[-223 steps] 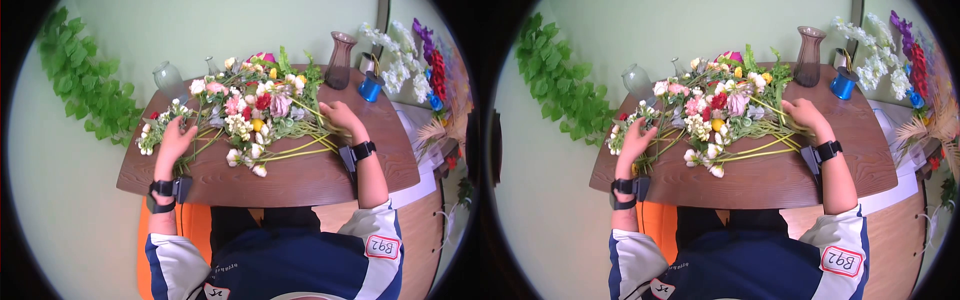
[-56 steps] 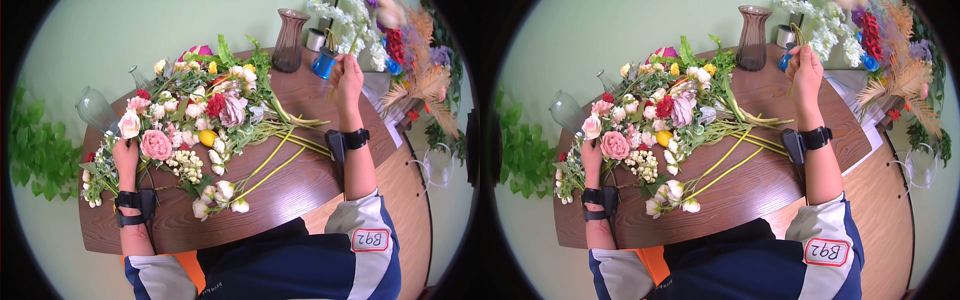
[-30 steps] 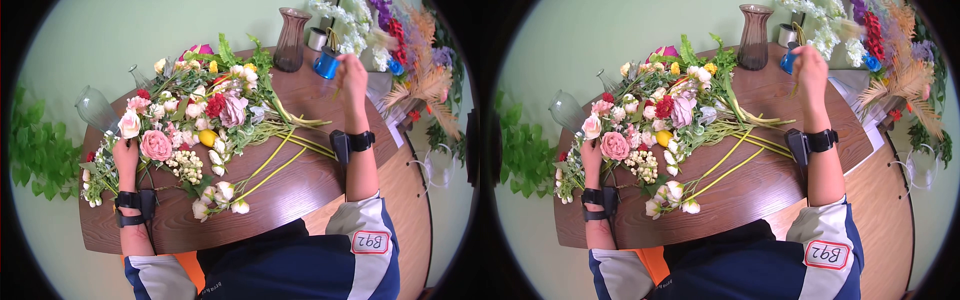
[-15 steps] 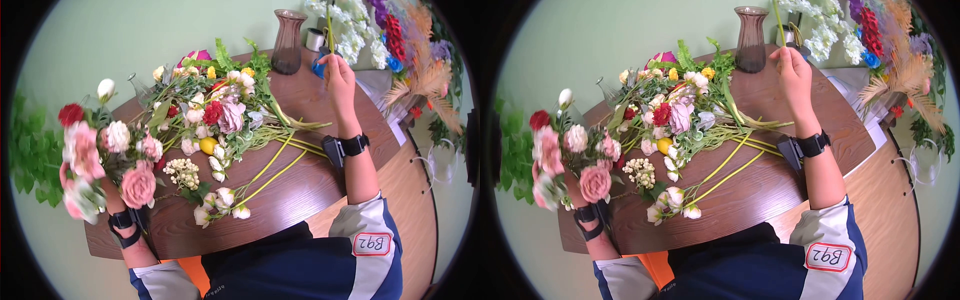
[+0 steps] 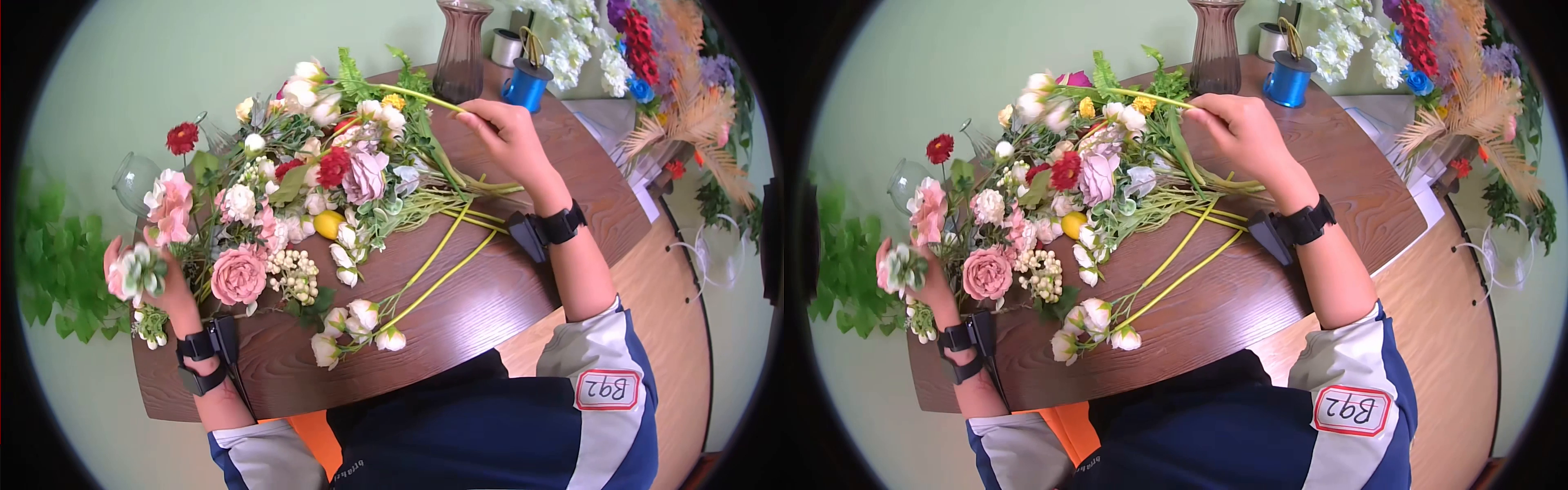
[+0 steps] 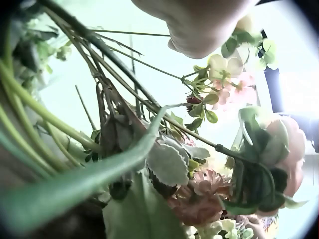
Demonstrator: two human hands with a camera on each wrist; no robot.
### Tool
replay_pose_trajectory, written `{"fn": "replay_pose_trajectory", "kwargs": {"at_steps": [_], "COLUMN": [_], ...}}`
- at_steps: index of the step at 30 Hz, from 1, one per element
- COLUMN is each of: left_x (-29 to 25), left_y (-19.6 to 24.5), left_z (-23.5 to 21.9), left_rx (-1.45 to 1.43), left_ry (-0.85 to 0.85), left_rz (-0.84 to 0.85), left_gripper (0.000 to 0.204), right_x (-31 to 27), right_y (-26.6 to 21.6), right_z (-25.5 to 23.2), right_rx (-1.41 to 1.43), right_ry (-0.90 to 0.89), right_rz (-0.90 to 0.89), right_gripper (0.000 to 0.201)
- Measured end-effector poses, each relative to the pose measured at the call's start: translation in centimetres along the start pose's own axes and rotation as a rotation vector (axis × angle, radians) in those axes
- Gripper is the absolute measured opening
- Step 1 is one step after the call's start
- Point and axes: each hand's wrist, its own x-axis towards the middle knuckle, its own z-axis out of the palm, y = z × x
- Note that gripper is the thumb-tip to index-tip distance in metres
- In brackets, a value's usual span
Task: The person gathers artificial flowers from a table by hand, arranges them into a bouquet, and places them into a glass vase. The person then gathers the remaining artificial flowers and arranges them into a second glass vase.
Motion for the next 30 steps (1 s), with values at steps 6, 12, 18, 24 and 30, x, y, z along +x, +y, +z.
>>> {"fn": "replay_pose_trajectory", "kwargs": {"at_steps": [6,12,18,24,30], "left_x": [-0.4,-2.3,-3.4,-1.3,-1.4], "left_y": [-2.4,-1.7,-2.0,-0.9,0.3], "left_z": [1.3,2.3,2.6,0.7,1.4], "left_rx": [-0.043,-0.329,-0.473,-0.281,-0.522], "left_ry": [-0.162,-0.648,-0.553,-0.352,-0.531], "left_rz": [0.266,0.065,-0.088,0.119,-0.123], "left_gripper": [0.023,0.012,0.012,0.021,0.021], "right_x": [-0.2,0.1,-0.6,-0.8,-2.0], "right_y": [-1.6,0.4,2.2,-0.4,-0.4], "right_z": [-0.1,-1.2,-0.7,-1.1,-0.2], "right_rx": [-0.080,-0.147,-0.576,-0.142,-0.173], "right_ry": [0.054,0.279,0.091,-0.572,-0.818], "right_rz": [-0.118,0.291,0.162,0.456,0.331], "right_gripper": [0.011,0.021,0.022,0.032,0.051]}}
